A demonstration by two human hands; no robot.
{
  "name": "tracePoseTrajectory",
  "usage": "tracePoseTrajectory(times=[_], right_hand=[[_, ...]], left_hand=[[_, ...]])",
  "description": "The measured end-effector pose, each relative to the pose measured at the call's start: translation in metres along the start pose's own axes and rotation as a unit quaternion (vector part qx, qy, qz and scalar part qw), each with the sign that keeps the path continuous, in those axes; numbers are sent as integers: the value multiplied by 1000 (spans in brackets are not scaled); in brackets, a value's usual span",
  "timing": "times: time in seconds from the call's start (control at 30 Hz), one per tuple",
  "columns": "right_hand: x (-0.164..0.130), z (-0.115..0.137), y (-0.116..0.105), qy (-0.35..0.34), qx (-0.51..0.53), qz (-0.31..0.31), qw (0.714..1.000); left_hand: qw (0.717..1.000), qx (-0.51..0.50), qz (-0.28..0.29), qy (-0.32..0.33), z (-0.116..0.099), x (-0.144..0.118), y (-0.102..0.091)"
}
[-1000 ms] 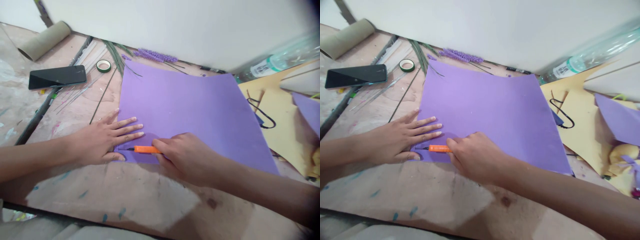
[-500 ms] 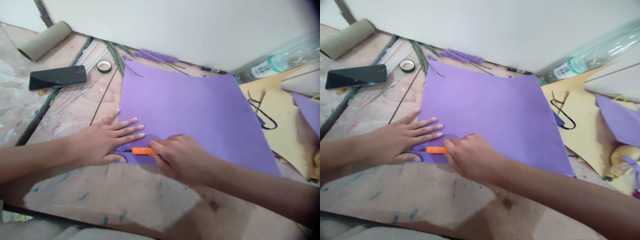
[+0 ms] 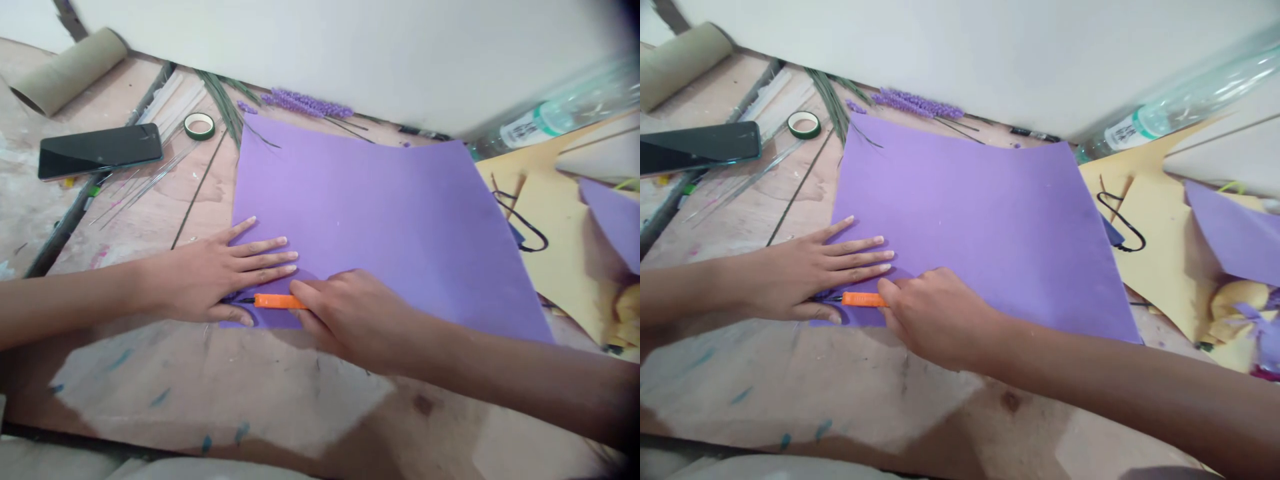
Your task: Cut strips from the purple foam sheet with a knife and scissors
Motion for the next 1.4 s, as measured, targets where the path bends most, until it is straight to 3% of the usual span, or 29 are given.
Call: tracePoseTrajectory(times=[0.4,0.8,1.4], right_hand=[[-2,9,-5,17,-59,57,997],[-4,4,-4,-14,-78,-31,996],[-8,-5,7,-9,-59,-7,998]], left_hand=[[999,34,25,-21,-3,-3,0],[997,56,30,-37,-8,-3,-1],[996,71,45,-37,-9,-1,-3]])
Point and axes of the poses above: each hand's wrist, its own x-axis towards the middle knuckle, its own y-axis out of the palm, z = x × y, the point moved 2 cm from there along x, towards the middle knuckle, and after that the axes turned 1 degree about x, right-handed, at the moved point
